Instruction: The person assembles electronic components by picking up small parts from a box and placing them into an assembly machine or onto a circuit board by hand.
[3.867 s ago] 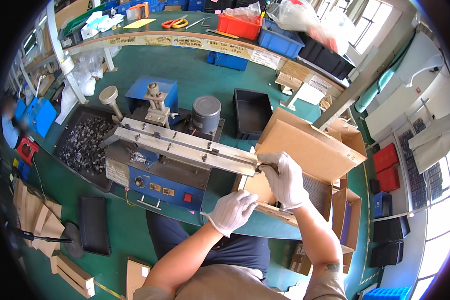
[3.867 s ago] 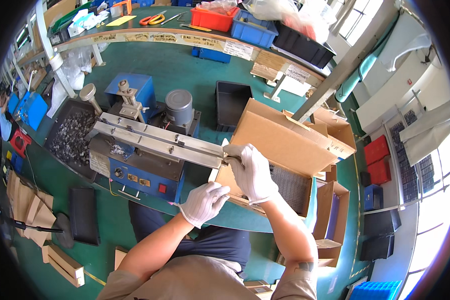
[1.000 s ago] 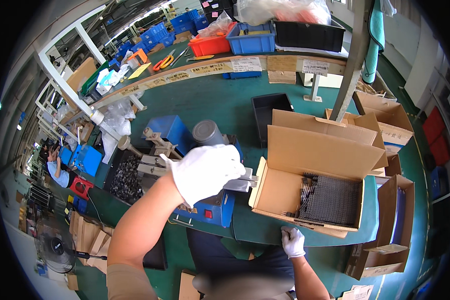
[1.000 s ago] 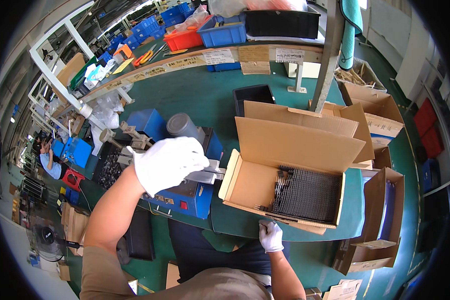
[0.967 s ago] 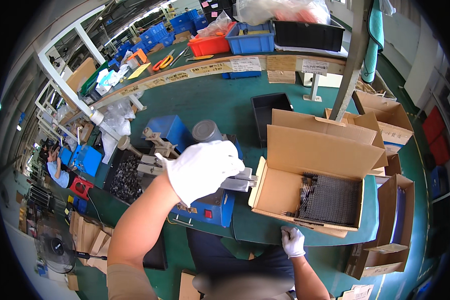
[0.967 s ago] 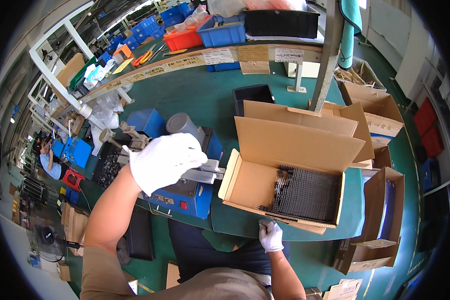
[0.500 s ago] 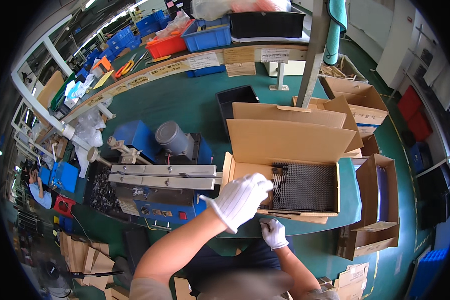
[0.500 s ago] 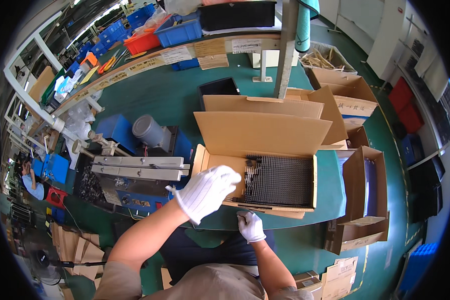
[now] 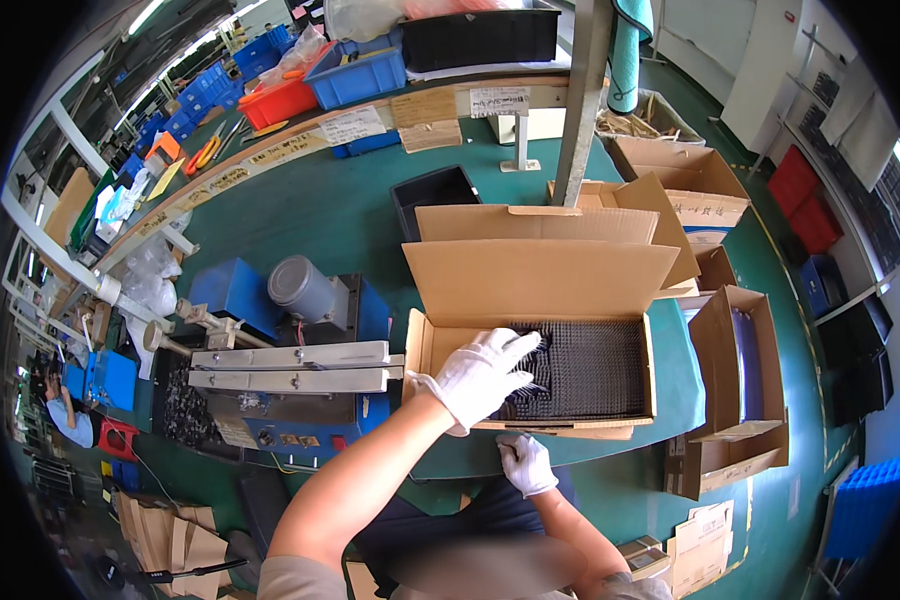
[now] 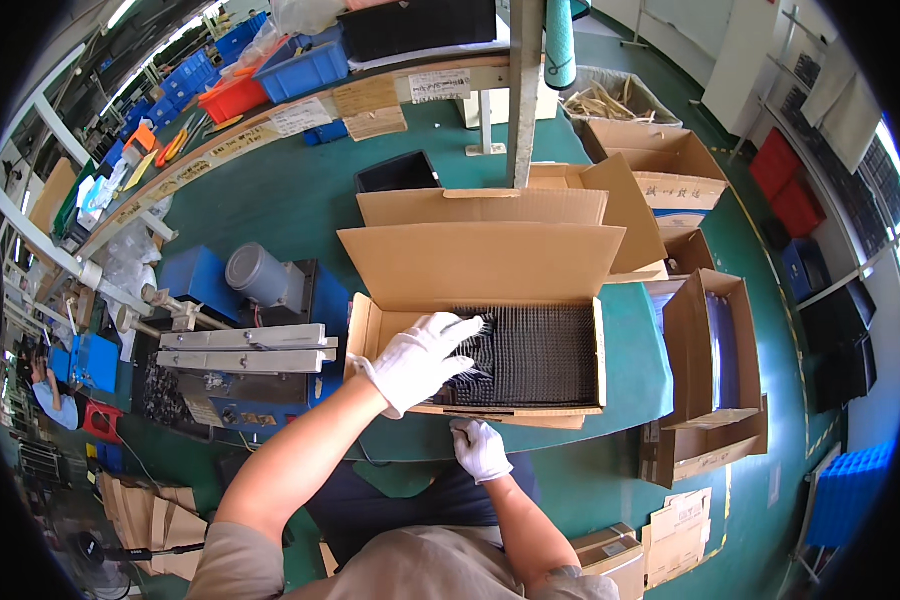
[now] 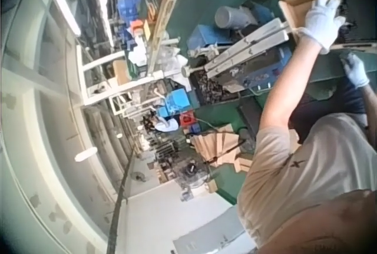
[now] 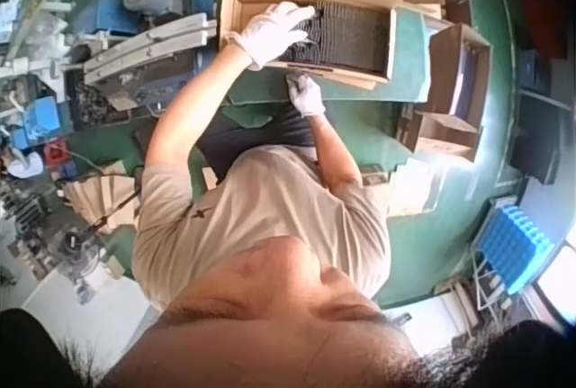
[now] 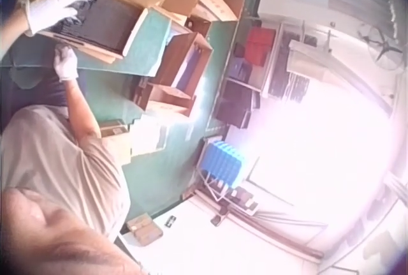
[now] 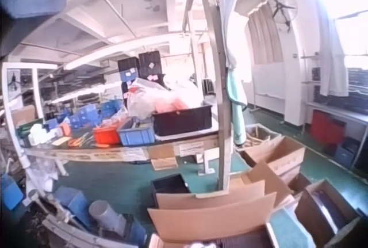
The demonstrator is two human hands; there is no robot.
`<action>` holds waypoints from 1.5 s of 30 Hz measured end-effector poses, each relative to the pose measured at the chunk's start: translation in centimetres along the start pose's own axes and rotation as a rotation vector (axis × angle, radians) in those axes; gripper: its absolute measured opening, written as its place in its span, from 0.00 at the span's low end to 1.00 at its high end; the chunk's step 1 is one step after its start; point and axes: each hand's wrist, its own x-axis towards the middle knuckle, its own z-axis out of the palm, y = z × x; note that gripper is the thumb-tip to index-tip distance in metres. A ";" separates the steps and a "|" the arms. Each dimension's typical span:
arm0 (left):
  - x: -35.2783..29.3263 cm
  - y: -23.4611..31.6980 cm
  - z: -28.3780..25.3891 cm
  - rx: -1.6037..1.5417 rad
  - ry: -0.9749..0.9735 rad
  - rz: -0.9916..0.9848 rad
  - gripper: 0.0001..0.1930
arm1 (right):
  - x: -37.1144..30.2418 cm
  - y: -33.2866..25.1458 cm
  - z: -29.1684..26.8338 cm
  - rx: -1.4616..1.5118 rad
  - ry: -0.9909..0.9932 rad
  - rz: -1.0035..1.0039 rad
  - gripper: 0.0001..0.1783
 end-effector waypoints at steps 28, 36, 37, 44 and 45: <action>-0.5 0.0 0.0 0.198 -0.041 0.079 0.30 | -0.2 0.3 0.2 -0.011 -0.024 0.013 0.07; -2.5 -0.5 -2.3 0.236 -0.117 -0.026 0.19 | 0.0 -0.1 0.0 -0.011 -0.033 0.026 0.07; -2.6 -0.5 -2.6 0.323 -0.113 -0.040 0.18 | -0.1 -0.1 -0.1 -0.011 -0.028 0.020 0.07; -3.0 0.5 -2.4 0.197 0.005 -0.035 0.35 | 0.4 -0.7 -0.4 -0.007 -0.026 0.005 0.06; -2.7 1.4 -3.0 0.311 -0.147 -0.085 0.40 | 0.5 -0.6 -0.3 -0.001 -0.029 0.016 0.05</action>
